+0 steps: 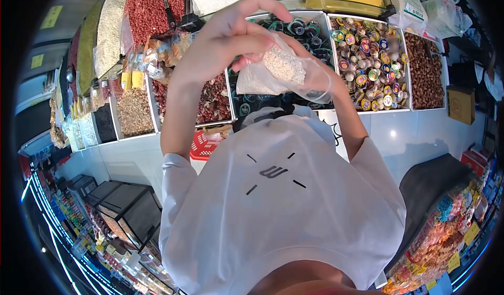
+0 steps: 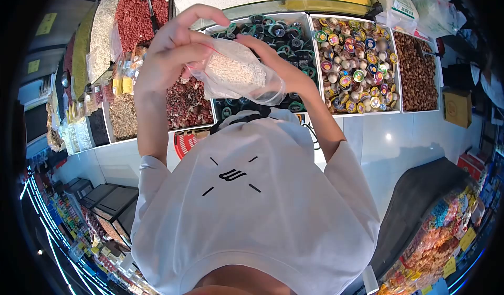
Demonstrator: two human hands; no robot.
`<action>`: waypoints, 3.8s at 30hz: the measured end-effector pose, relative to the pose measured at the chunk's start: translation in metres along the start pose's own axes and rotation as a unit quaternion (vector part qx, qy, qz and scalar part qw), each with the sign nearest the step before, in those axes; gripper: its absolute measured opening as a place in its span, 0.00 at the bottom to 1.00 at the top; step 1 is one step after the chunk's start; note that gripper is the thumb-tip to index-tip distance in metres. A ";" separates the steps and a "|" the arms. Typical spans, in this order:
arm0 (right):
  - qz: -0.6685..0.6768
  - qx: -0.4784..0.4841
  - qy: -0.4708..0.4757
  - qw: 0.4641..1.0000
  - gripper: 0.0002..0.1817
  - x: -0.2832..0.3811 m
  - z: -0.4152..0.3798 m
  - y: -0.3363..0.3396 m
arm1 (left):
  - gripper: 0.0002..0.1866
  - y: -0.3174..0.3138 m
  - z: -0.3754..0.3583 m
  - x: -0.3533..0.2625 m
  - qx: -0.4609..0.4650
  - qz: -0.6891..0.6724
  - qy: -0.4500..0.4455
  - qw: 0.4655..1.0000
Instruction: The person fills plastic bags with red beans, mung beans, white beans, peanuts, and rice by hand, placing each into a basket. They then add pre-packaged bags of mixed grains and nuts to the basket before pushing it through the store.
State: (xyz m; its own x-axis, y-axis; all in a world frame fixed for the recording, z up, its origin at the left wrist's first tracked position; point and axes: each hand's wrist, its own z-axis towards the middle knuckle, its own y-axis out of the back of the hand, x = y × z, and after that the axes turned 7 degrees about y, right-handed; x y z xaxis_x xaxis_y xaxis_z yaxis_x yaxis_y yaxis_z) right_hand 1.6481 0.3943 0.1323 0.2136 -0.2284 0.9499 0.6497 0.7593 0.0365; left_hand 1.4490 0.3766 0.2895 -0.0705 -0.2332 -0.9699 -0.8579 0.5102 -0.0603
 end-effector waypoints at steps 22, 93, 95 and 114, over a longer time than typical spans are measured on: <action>0.007 -0.118 -0.208 0.971 0.32 -0.065 0.144 0.083 | 0.31 0.109 0.134 0.129 -0.208 -0.108 0.036 0.971; -0.498 -0.152 0.008 0.853 0.13 -0.104 0.336 0.221 | 0.12 0.307 0.214 0.038 -0.369 0.149 -0.094 0.913; -0.483 -0.161 -0.002 0.860 0.12 -0.098 0.335 0.218 | 0.12 0.310 0.214 0.039 -0.385 0.188 -0.086 0.899; -0.434 -0.129 0.020 0.891 0.11 -0.044 0.337 0.186 | 0.12 0.311 0.194 0.036 -0.373 0.139 -0.102 0.912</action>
State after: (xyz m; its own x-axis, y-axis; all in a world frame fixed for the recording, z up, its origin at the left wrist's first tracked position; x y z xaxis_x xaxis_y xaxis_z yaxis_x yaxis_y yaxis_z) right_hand 1.5141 0.7508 0.2018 -0.4294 -0.6868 0.5864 0.7276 0.1215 0.6752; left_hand 1.2782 0.6880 0.1898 -0.3065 0.0160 -0.9517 -0.9342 -0.1969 0.2976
